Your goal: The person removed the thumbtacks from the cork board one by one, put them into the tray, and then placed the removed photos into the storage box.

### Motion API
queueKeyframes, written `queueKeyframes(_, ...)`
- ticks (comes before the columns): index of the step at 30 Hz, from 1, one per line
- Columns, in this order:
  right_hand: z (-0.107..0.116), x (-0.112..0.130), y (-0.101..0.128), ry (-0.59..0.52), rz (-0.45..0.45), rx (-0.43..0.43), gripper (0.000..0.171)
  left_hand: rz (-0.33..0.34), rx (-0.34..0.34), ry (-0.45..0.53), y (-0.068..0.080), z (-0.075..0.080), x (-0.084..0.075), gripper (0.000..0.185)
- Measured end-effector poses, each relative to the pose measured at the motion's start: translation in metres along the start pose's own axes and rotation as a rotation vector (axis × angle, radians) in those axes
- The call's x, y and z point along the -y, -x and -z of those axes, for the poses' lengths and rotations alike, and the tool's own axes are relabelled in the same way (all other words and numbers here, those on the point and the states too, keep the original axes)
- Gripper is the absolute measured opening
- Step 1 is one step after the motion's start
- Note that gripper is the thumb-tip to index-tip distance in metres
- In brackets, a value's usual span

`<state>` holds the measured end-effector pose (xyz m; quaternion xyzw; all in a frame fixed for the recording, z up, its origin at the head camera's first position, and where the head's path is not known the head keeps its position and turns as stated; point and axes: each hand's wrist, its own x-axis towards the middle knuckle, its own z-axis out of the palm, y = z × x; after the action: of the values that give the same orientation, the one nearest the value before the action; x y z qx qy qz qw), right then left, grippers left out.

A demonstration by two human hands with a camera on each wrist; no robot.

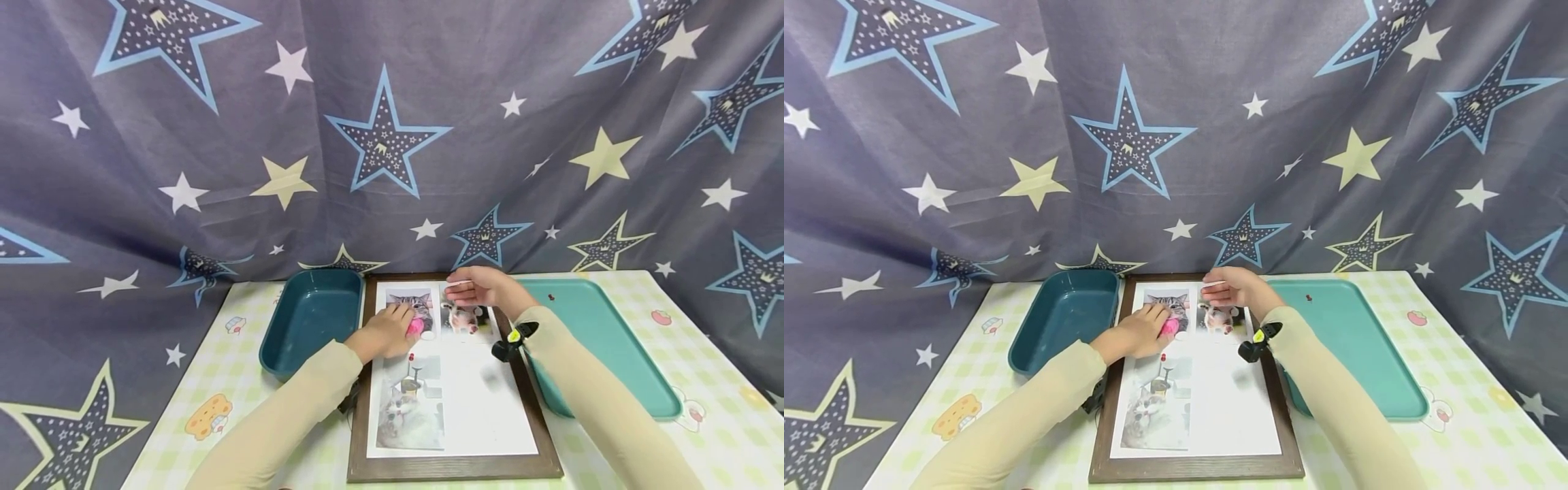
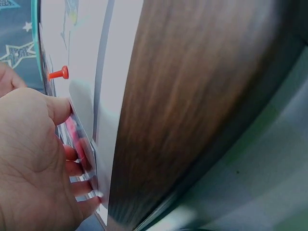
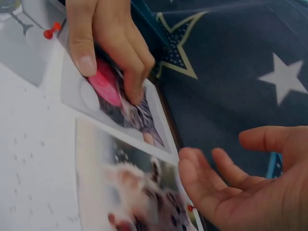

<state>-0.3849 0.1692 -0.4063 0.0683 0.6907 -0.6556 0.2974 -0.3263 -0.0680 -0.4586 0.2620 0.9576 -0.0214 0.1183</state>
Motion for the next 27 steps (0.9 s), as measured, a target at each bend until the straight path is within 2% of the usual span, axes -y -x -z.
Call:
queueKeyframes(5, -0.02, 0.002, -0.008, -0.019, -0.049, -0.006, 0.023, 0.009, 0.004, 0.009, 0.0, 0.001, -0.001, 0.064)
queueKeyframes(13, -0.04, 0.009, -0.01, -0.054, -0.103, -0.036, 0.061, 0.012, 0.009, 0.01, 0.001, 0.003, -0.001, 0.064)
queueKeyframes(21, -0.047, 0.012, -0.011, -0.034, -0.166, -0.074, 0.064, 0.018, 0.012, 0.007, 0.001, 0.003, -0.002, 0.064)
queueKeyframes(27, -0.048, 0.012, -0.012, -0.035, -0.168, -0.07, 0.065, 0.024, 0.019, 0.001, 0.002, 0.003, -0.003, 0.065)
